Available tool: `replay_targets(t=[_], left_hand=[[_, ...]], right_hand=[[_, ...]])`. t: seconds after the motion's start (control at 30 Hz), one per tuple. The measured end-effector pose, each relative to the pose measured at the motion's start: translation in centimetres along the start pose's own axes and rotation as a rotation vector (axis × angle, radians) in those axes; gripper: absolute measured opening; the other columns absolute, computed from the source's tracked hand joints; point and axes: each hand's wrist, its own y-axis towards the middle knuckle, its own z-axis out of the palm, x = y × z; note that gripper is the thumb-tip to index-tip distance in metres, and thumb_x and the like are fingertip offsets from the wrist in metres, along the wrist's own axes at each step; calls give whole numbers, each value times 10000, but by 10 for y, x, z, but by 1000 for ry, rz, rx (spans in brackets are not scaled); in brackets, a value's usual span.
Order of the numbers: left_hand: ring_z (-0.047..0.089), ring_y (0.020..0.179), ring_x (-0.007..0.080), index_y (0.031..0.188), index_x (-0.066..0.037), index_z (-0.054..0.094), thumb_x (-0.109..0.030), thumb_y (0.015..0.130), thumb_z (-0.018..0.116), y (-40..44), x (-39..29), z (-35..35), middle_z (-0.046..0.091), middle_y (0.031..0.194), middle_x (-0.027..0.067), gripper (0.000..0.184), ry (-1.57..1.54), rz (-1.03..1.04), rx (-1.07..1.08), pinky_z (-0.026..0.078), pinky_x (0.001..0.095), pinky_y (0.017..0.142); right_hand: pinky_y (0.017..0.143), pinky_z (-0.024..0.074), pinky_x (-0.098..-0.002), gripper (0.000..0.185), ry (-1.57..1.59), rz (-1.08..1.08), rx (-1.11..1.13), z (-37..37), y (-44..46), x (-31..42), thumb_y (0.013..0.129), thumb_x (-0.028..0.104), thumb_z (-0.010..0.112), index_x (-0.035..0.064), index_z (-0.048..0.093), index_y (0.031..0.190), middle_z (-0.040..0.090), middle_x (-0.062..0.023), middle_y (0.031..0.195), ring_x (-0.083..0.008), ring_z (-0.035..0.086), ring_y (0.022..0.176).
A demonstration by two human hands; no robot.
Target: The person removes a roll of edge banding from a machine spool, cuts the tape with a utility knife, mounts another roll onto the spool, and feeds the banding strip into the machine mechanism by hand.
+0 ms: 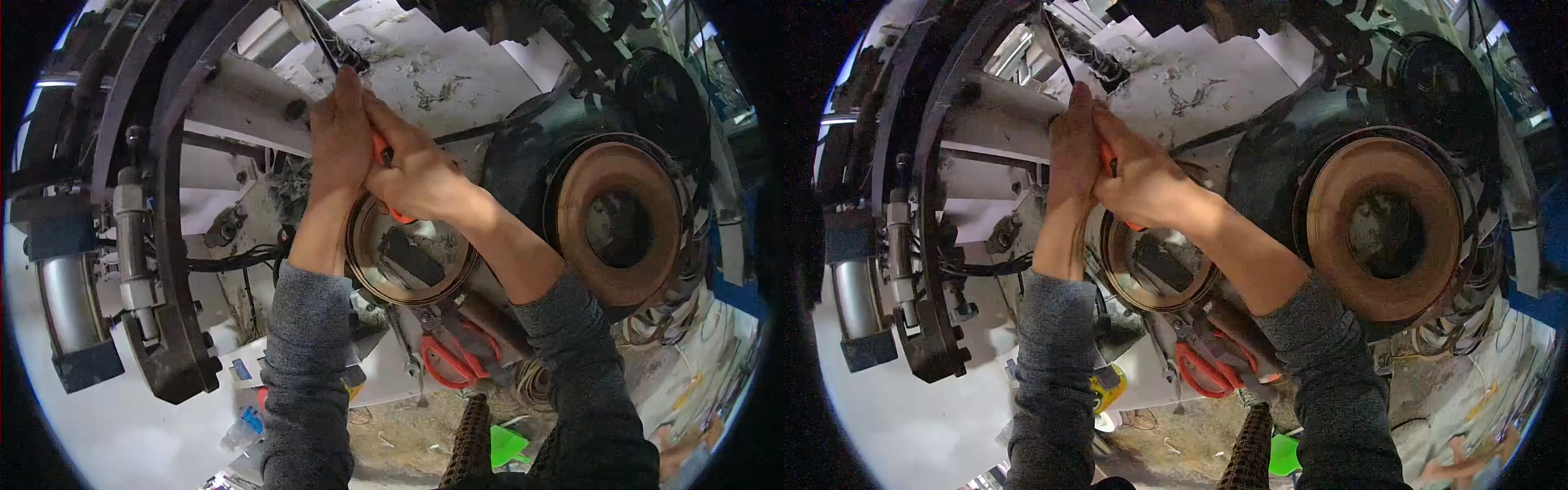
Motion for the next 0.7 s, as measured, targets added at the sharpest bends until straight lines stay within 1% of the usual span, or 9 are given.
replay_targets(t=[0.03,0.13,0.23,0.27,0.33,0.4,0.5,0.6,0.7], left_hand=[[441,615,165,739,39,523,-393,950,389,6,8,-1,491,642,93,499,2,8,15,396,340,596],[438,579,124,742,-22,545,-422,940,398,12,22,1,511,652,50,470,-37,-40,67,391,303,537],[432,562,102,738,-50,544,-425,939,405,11,26,9,514,668,31,448,-82,-175,92,390,282,519],[430,561,100,734,-50,539,-419,941,406,9,27,11,510,673,30,443,-93,-231,92,391,281,523],[436,576,97,741,-48,537,-423,938,415,11,29,7,510,671,25,441,-30,-161,58,389,276,535],[434,583,113,726,-30,529,-427,934,421,7,24,0,506,655,38,461,-34,-98,37,380,289,542],[428,587,151,692,7,515,-452,924,419,-12,7,-10,504,631,72,523,-104,-2,29,365,323,547],[454,594,160,696,18,519,-490,919,405,-13,12,-11,522,640,82,567,-62,84,33,372,325,558],[511,614,190,718,32,525,-478,929,388,-9,19,-15,537,642,104,568,68,70,-4,399,331,579]], right_hand=[[901,410,-400,691,-23,0,-24,2,0,0,710,75,551,66,298,1353,520,-282,1141,-416,497,1093],[948,379,-364,675,-58,287,49,-7,-1,8,760,99,550,73,283,1379,486,-220,1249,-320,473,1166],[936,388,-374,674,-127,289,44,-3,-1,-5,755,94,541,85,284,1378,495,-229,1228,-340,476,1154],[893,416,-371,677,-136,242,31,-3,-3,-9,755,91,538,86,277,1379,520,-227,1183,-330,515,1089],[807,472,-364,682,-154,141,3,-1,-4,-7,756,86,532,88,262,1383,570,-223,1093,-309,592,957],[692,496,-344,679,-51,230,78,-2,-10,11,754,74,526,83,258,1378,600,-202,990,-266,615,790],[570,501,-312,705,-9,110,65,7,-11,7,750,48,509,78,223,1393,622,-169,872,-207,601,608],[557,501,-298,713,-6,7,24,12,-13,0,750,30,499,64,206,1399,627,-159,841,-199,593,568],[612,507,-286,699,-200,-242,-163,25,-11,-13,756,15,492,51,212,1395,618,-166,922,-195,608,655]])
